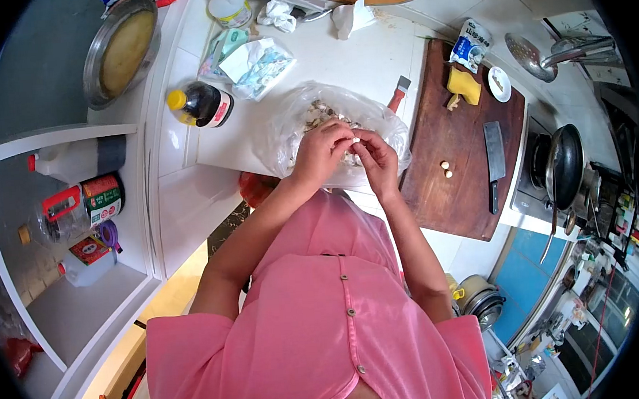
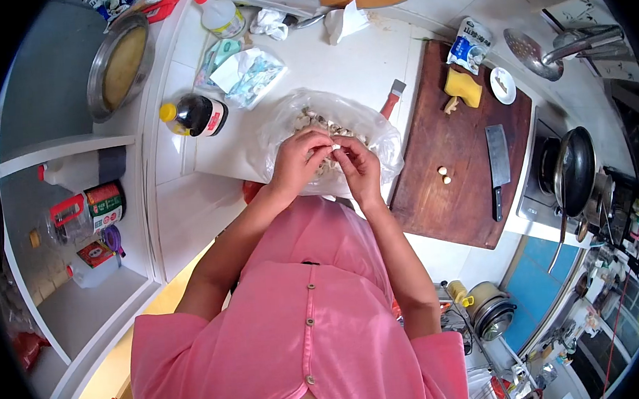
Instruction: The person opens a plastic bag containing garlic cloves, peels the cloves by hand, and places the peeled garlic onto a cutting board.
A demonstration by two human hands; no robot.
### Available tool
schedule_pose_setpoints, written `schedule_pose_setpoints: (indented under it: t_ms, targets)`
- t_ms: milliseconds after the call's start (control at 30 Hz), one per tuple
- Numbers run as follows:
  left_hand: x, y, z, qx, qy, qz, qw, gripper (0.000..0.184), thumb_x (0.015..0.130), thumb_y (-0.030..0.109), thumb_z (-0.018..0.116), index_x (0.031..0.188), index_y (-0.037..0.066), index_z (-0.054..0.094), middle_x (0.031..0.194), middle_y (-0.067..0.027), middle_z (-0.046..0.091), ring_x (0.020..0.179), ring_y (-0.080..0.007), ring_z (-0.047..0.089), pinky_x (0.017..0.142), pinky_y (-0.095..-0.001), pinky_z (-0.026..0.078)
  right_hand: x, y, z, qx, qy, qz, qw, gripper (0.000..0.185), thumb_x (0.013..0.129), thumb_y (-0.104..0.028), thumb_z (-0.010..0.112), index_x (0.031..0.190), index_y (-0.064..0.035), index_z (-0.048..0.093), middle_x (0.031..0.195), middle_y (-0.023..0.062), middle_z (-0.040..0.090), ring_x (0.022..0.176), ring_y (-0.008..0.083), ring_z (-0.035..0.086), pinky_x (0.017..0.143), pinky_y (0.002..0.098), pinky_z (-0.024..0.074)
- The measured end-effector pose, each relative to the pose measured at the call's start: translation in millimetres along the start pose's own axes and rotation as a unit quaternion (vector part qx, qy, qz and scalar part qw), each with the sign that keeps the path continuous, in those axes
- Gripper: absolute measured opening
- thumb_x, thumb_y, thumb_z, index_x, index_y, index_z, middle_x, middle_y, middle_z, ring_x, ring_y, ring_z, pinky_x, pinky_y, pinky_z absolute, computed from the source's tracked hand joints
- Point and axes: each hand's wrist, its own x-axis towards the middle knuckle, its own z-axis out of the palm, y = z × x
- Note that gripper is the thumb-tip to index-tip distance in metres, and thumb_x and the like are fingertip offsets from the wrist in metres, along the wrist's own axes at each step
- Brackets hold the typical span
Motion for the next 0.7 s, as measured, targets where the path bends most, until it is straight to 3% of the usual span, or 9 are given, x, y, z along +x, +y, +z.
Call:
schedule_pose_setpoints:
  t_ms: [67, 167, 267, 567, 700]
  targets:
    - [-2.6, 0.3, -0.4, -0.034, 0.005, -0.015, 0.999, 0.01, 0.075, -0.002, 0.065, 0.084, 0.0, 0.061, 0.089, -0.0105, 0.062, 0.074, -0.0252, 0.063, 0.064, -0.0316, 0.051, -0.2, -6.0, -0.8, -0.042, -0.004, 0.01, 0.999, 0.017, 0.089, 0.0, 0.056, 0.105, 0.0011, 0.06, 0.106, 0.0085, 0.061, 0.091, 0.0159, 0.061, 0.081, 0.0267, 0.0503]
    - [-4.9, -1.2, -1.1, -0.059, 0.01, -0.031, 0.998, 0.011, 0.074, -0.006, 0.066, 0.083, -0.002, 0.061, 0.089, -0.009, 0.063, 0.078, -0.0192, 0.063, 0.067, -0.0281, 0.052, 0.5, -27.6, 1.2, -0.245, -0.015, -0.061, 0.967, 0.018, 0.085, 0.001, 0.061, 0.102, -0.0003, 0.061, 0.1, 0.0112, 0.062, 0.085, 0.0207, 0.063, 0.076, 0.0283, 0.0513]
    - [-3.9, -2.2, -3.9, -0.083, 0.0, -0.044, 0.996, 0.012, 0.073, -0.009, 0.065, 0.082, -0.002, 0.06, 0.088, -0.0079, 0.062, 0.078, -0.0166, 0.063, 0.068, -0.026, 0.052, 3.4, -30.0, 2.2, -0.302, -0.018, -0.116, 0.946, 0.02, 0.08, 0.001, 0.064, 0.1, -0.0009, 0.061, 0.097, 0.0138, 0.061, 0.083, 0.027, 0.063, 0.072, 0.0314, 0.0512]
    - [8.0, 0.6, -19.0, -0.086, -0.091, 0.01, 0.992, 0.011, 0.075, -0.006, 0.061, 0.081, -0.002, 0.052, 0.082, -0.009, 0.056, 0.07, -0.0192, 0.058, 0.062, -0.0288, 0.049, 4.0, -42.2, 2.0, -0.385, -0.045, -0.179, 0.905, 0.024, 0.077, 0.003, 0.066, 0.1, -0.0006, 0.061, 0.097, 0.0142, 0.061, 0.083, 0.0315, 0.062, 0.072, 0.0344, 0.0507]
    - [8.3, 0.9, -16.2, -0.014, -0.085, 0.051, 0.995, 0.012, 0.077, -0.003, 0.059, 0.083, 0.0, 0.048, 0.083, -0.0106, 0.052, 0.07, -0.0252, 0.056, 0.062, -0.0336, 0.046, 4.9, -38.7, 0.6, -0.305, -0.056, -0.091, 0.946, 0.024, 0.078, 0.003, 0.066, 0.101, 0.0008, 0.06, 0.095, 0.0129, 0.06, 0.079, 0.0271, 0.063, 0.068, 0.032, 0.051]
